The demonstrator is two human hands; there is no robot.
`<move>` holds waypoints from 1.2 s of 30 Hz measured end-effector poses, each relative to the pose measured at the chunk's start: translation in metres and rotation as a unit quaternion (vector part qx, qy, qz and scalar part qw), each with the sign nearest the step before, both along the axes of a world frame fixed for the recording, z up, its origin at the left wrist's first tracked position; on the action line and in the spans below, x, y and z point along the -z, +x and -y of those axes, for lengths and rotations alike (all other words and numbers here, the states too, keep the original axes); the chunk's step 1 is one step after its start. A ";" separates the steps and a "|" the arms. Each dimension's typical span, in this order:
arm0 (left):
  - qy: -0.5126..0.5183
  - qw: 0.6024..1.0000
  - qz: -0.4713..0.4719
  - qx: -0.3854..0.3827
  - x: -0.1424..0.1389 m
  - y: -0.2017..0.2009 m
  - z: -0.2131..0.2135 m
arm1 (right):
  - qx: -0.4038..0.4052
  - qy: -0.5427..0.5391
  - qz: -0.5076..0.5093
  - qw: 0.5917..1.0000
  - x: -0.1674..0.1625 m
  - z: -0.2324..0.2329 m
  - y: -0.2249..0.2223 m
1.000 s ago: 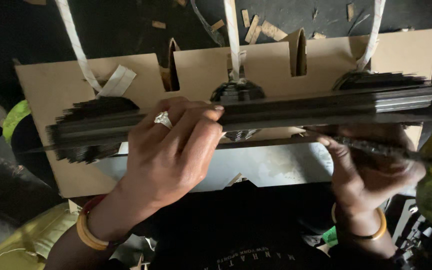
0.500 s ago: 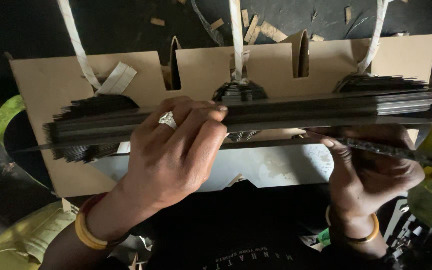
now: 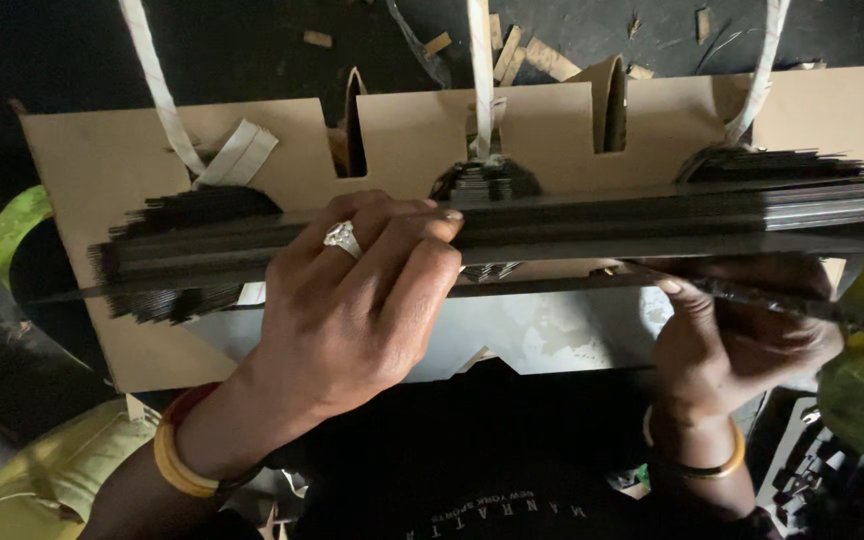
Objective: The person arranges stacks of dark metal blade strips on a wooden jig, pressing and aligning them by hand. They then run a hand file along the blade edges and reposition the stacks, repeating the alignment and filing across the jig.
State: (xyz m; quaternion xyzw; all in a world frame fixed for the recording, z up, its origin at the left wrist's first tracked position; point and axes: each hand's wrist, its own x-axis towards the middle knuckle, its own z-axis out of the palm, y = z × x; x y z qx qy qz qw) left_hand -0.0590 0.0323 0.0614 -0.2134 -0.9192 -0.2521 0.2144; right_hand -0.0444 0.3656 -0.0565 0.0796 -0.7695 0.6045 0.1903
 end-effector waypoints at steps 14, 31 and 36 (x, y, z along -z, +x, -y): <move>0.002 1.000 0.003 -0.006 -0.002 -0.001 -0.001 | -0.017 0.134 -0.065 0.989 -0.005 -0.008 -0.006; 0.009 0.999 -0.033 -0.017 0.017 0.011 0.005 | -0.189 0.405 -0.101 0.889 -0.147 0.099 -0.026; 0.028 0.998 -0.056 -0.032 0.017 0.013 0.006 | -0.173 0.478 -0.099 0.855 -0.169 0.132 -0.024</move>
